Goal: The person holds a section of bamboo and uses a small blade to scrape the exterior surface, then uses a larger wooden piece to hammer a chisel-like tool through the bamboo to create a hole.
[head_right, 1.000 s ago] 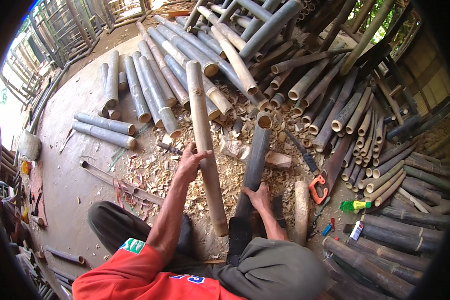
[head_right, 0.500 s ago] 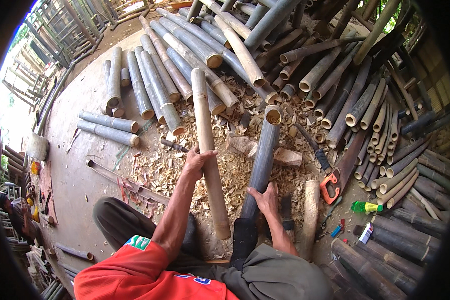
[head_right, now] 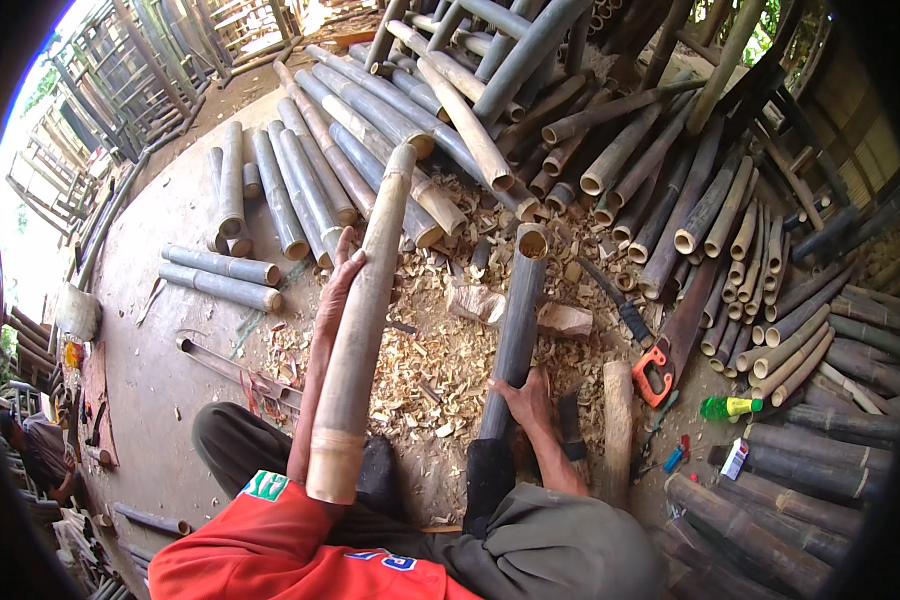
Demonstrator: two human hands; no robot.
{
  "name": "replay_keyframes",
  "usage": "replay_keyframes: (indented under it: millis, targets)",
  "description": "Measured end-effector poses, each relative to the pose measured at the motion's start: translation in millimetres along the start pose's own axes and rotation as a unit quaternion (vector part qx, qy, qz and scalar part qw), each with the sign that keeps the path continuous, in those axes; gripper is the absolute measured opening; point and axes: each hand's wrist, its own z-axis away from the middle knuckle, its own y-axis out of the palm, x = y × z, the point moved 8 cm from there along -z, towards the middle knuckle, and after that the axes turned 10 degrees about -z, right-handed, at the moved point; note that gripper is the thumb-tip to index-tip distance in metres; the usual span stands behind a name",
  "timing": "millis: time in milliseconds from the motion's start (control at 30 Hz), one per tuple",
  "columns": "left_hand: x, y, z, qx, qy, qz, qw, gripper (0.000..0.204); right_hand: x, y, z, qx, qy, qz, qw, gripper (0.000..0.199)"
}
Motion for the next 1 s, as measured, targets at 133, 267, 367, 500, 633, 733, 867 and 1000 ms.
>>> replay_keyframes:
  millis: [133, 267, 367, 500, 633, 733, 867, 1000]
  targets:
    - [-21, 15, 3, 0.093, -0.010, 0.057, 0.994, 0.075, -7, 4, -2, 0.005, 0.003, -0.007, 1.000, 0.097]
    - [-65, -1, 4, 0.224, 0.056, 0.166, 0.959, 0.067, 1, 6, 0, -0.012, -0.006, 0.037, 0.999, 0.100]
    - [-98, 2, 29, 0.170, 0.120, 0.311, 0.927, 0.069, -7, 3, -1, 0.002, 0.032, 0.048, 0.998, 0.102]
    - [-118, -57, 29, -0.090, 0.221, -0.016, 0.971, 0.049, -14, 3, -4, -0.018, 0.029, 0.053, 0.998, 0.099]
    - [-94, -86, 38, -0.256, 0.187, -0.016, 0.948, 0.052, -11, 5, -1, -0.004, -0.016, 0.022, 1.000, 0.089]
    - [-56, -83, 36, -0.299, 0.104, -0.052, 0.947, 0.051, -10, -19, 4, -0.009, -0.066, 0.014, 0.998, 0.070]
    - [-15, -82, 28, -0.268, 0.041, -0.094, 0.958, 0.055, -37, -61, 42, -0.100, -0.041, 0.039, 0.993, 0.036]
    - [32, -61, 16, -0.273, -0.035, -0.082, 0.958, 0.064, -96, -87, 84, -0.125, -0.002, 0.178, 0.976, 0.036]
